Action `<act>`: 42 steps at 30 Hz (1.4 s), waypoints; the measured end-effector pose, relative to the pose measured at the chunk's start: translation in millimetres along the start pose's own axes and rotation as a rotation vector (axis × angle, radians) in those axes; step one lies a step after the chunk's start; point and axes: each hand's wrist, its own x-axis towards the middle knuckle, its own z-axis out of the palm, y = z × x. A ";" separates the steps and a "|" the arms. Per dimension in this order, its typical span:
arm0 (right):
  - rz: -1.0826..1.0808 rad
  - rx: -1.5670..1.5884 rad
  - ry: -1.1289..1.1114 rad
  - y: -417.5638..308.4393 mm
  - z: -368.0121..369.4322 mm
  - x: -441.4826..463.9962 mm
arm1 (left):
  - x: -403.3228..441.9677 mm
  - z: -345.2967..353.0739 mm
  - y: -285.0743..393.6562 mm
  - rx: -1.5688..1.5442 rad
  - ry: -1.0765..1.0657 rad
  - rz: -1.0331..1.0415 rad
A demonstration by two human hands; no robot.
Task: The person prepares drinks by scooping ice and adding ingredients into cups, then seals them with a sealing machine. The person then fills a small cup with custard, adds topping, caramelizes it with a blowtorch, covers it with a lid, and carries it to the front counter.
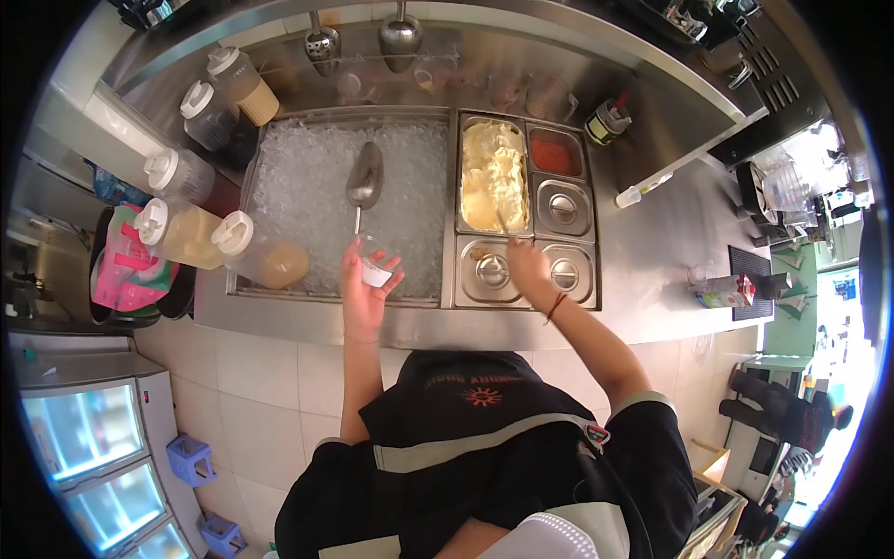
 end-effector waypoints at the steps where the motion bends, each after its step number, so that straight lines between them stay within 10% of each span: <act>1: 0.002 0.001 -0.002 -1.1 -1.1 -9.3 | -1.0 3.7 -1.1 0.052 0.015 0.018; 12: -0.131 -0.029 0.107 -3.4 20.6 -7.0 | 7.7 5.6 -11.1 0.091 -0.038 0.042; 21: -0.043 -0.111 -0.153 25.2 -100.2 -16.0 | 8.5 9.7 -13.9 0.176 -0.004 0.067; 42: -0.046 0.169 -0.104 1.3 -16.8 8.2 | 13.7 10.1 -26.3 0.055 -0.020 0.009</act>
